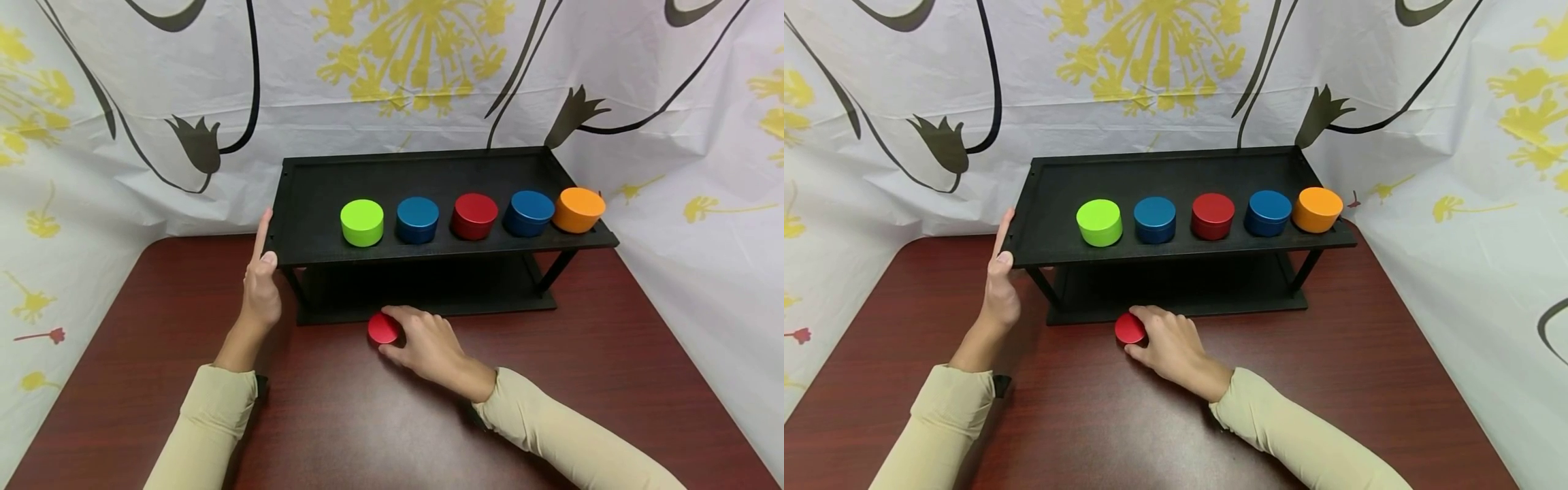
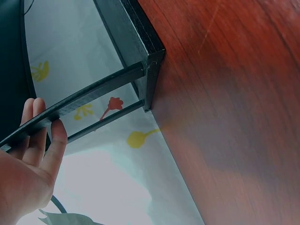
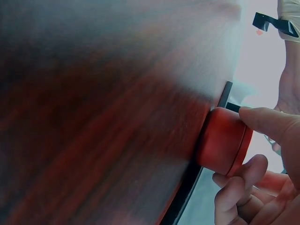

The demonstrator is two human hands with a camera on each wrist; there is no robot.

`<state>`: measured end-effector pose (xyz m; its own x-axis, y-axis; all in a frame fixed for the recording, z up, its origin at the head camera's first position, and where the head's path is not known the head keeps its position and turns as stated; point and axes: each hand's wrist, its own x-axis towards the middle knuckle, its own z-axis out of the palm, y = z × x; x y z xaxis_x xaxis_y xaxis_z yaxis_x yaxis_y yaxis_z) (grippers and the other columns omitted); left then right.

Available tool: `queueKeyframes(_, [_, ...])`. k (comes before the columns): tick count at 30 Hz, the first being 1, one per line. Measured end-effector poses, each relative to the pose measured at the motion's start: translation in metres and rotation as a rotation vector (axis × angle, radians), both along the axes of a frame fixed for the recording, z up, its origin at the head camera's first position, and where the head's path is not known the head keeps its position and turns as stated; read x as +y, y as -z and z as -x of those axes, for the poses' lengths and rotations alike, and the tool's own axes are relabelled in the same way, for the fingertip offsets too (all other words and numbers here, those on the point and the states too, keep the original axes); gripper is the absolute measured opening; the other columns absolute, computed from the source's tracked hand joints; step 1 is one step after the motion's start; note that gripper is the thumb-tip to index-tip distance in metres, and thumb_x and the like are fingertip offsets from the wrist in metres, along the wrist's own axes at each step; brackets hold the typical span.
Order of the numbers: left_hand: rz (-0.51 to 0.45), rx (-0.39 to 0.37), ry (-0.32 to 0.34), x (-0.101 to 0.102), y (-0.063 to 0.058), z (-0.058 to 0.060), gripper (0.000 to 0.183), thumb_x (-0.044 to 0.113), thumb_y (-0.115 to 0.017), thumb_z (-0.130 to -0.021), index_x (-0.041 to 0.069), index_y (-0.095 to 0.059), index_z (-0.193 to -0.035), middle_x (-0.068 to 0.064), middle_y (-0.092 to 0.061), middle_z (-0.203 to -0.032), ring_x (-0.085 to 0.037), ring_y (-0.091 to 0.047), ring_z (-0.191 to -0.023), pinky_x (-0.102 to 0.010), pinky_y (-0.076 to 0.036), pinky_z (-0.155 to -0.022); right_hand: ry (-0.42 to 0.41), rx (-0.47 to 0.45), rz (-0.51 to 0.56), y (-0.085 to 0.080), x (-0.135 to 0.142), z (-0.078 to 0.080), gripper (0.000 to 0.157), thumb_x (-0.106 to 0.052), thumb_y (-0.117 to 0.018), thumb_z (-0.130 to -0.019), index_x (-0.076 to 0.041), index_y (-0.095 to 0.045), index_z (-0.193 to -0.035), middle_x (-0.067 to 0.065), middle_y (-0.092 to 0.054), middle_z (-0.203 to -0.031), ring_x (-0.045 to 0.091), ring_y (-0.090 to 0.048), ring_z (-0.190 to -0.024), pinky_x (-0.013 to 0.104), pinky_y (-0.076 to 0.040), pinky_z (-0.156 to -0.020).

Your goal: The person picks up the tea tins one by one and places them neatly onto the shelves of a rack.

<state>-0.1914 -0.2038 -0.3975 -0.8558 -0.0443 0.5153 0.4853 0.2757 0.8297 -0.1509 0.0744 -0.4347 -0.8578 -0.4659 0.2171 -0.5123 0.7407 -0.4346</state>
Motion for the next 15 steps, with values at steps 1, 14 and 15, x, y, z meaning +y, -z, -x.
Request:
queueKeyframes(1, [0.0,-0.001,-0.001,0.0,-0.0001,0.0001,0.068,0.034,-0.023,-0.093,0.025,-0.022,-0.16,0.01,-0.023,-0.161,-0.01,-0.024,-0.14,-0.043,-0.018,-0.109,-0.001,0.0,0.002,0.0,-0.0001,0.0002,0.057,-0.032,-0.083,-0.078,-0.011,-0.066,-0.128,0.004,-0.067,-0.121,0.015,-0.068,-0.093,0.035,-0.055,-0.07])
queueKeyframes(14, [0.037,-0.023,-0.04,-0.0004,-0.0016,-0.0017,0.068,0.039,-0.024,-0.093,0.028,-0.023,-0.16,0.006,-0.039,-0.152,-0.013,-0.017,-0.067,-0.038,-0.012,-0.057,-0.014,0.005,0.024,-0.0019,-0.0016,-0.0029,0.053,-0.032,-0.083,-0.078,-0.012,-0.067,-0.125,0.002,-0.068,-0.119,0.014,-0.067,-0.093,0.033,-0.054,-0.072])
queueKeyframes(15, [0.034,-0.021,-0.039,-0.0003,-0.0017,-0.0018,0.067,0.038,-0.023,-0.093,0.028,-0.023,-0.16,0.006,-0.038,-0.153,-0.011,-0.023,-0.07,-0.036,-0.015,-0.059,-0.019,0.006,0.029,-0.0023,-0.0019,-0.0031,0.053,-0.032,-0.083,-0.078,-0.012,-0.067,-0.124,0.002,-0.068,-0.119,0.013,-0.067,-0.093,0.033,-0.054,-0.072])
